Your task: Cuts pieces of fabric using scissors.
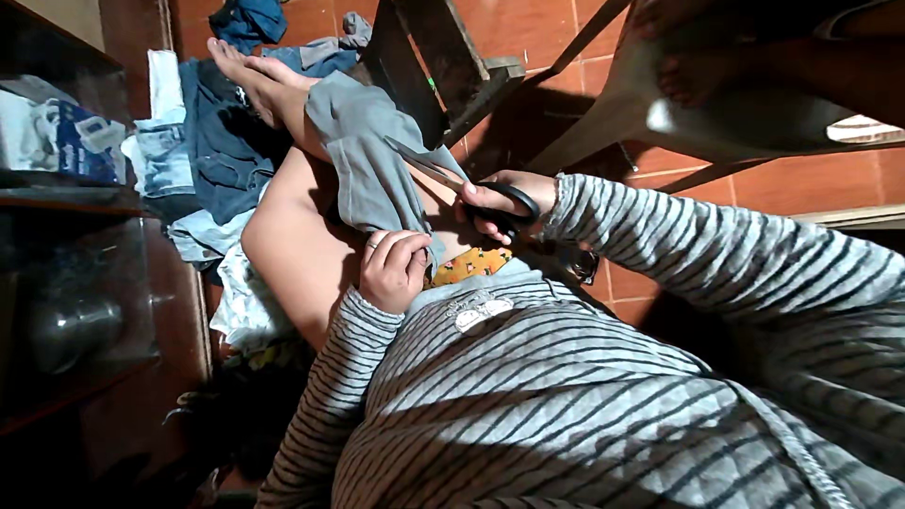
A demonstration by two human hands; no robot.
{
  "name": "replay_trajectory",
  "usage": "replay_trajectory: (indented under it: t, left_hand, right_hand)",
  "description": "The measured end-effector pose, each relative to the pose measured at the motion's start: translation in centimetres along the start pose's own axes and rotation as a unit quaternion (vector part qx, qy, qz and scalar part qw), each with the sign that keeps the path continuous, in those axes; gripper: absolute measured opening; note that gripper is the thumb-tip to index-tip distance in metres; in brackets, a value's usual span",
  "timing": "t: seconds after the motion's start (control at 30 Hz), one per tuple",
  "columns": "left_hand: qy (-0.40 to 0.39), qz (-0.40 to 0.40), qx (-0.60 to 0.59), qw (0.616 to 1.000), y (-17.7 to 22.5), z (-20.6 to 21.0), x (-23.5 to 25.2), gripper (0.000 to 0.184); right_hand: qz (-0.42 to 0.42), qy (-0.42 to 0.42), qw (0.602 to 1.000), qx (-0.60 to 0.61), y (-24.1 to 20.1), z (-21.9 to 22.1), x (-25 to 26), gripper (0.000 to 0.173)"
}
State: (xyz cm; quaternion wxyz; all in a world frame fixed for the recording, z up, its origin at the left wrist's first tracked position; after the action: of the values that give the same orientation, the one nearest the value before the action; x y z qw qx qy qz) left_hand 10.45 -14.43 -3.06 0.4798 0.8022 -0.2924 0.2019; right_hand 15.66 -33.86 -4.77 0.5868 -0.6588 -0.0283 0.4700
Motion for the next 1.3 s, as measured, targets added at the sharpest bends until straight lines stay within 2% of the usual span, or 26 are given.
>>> replay_trajectory:
  t: [0.27, 0.4, 0.5, 0.57, 0.6, 0.7, 0.77, 0.83, 0.93, 1.0, 1.1, 1.2, 1.3]
  left_hand:
    - [-0.008, -0.006, -0.007, 1.000, -0.2, 0.0, -0.1, 0.012]
    - [0.010, -0.086, 0.043, 0.995, -1.1, -0.9, 0.0, 0.022]
    - [0.075, -0.134, 0.010, 0.988, -2.4, -3.2, 0.3, 0.024]
    - [0.128, -0.123, -0.050, 0.983, -2.9, -4.6, 1.0, 0.022]
    - [0.144, -0.117, -0.082, 0.979, -2.9, -5.0, 1.6, 0.021]
    - [0.146, -0.111, -0.164, 0.969, -2.7, -5.1, 3.7, 0.020]
    - [0.119, -0.114, -0.185, 0.969, -2.9, -4.8, 4.8, 0.021]
    - [0.076, -0.137, -0.139, 0.978, -3.1, -4.9, 5.5, 0.025]
    - [-0.017, -0.225, 0.025, 0.974, -3.5, -5.6, 6.0, 0.042]
    - [-0.094, -0.305, 0.100, 0.942, -4.3, -6.0, 6.3, 0.043]
    - [-0.182, -0.366, 0.177, 0.895, -6.0, -6.8, 8.2, 0.027]
    - [-0.149, -0.350, 0.229, 0.896, -8.0, -9.0, 13.1, 0.027]
    - [-0.058, -0.274, 0.267, 0.922, -7.6, -11.9, 18.5, 0.036]
  right_hand:
    - [-0.026, -0.007, 0.999, -0.035, -0.3, -0.3, 0.4, 0.040]
    - [-0.044, -0.019, 0.995, -0.091, -0.4, -2.0, -0.3, 0.035]
    - [-0.083, -0.019, 0.986, -0.146, -0.8, -4.3, -1.1, 0.046]
    - [-0.120, 0.046, 0.970, -0.208, -1.8, -5.7, -1.4, 0.047]
    - [-0.132, 0.106, 0.954, -0.248, -2.5, -6.2, -1.4, 0.045]
    - [-0.145, 0.280, 0.902, -0.296, -3.9, -6.4, 0.7, 0.059]
    - [-0.178, 0.341, 0.877, -0.289, -4.2, -6.2, 3.6, 0.065]
    - [-0.201, 0.353, 0.862, -0.305, -4.6, -6.2, 6.8, 0.071]
    - [-0.197, 0.299, 0.876, -0.323, -5.0, -6.3, 10.3, 0.061]
    - [-0.182, 0.270, 0.891, -0.317, -5.3, -6.9, 11.3, 0.057]
    - [-0.147, 0.285, 0.881, -0.349, -7.3, -8.7, 11.5, 0.059]
    - [-0.142, 0.348, 0.838, -0.396, -13.1, -10.5, 10.3, 0.062]
    - [-0.209, 0.411, 0.793, -0.398, -19.9, -11.4, 7.7, 0.061]
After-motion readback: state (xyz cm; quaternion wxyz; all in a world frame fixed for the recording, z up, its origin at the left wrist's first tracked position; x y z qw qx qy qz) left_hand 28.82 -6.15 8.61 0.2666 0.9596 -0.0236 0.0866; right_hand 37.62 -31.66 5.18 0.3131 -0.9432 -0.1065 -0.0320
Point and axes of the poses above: each hand's wrist, its own x-axis towards the middle knuckle, its own z-axis out of the palm, y = z × x, the point moved 6 cm from there along x, towards the middle knuckle, and after that the axes turned 11 degrees about -x, right-handed, at the moved point
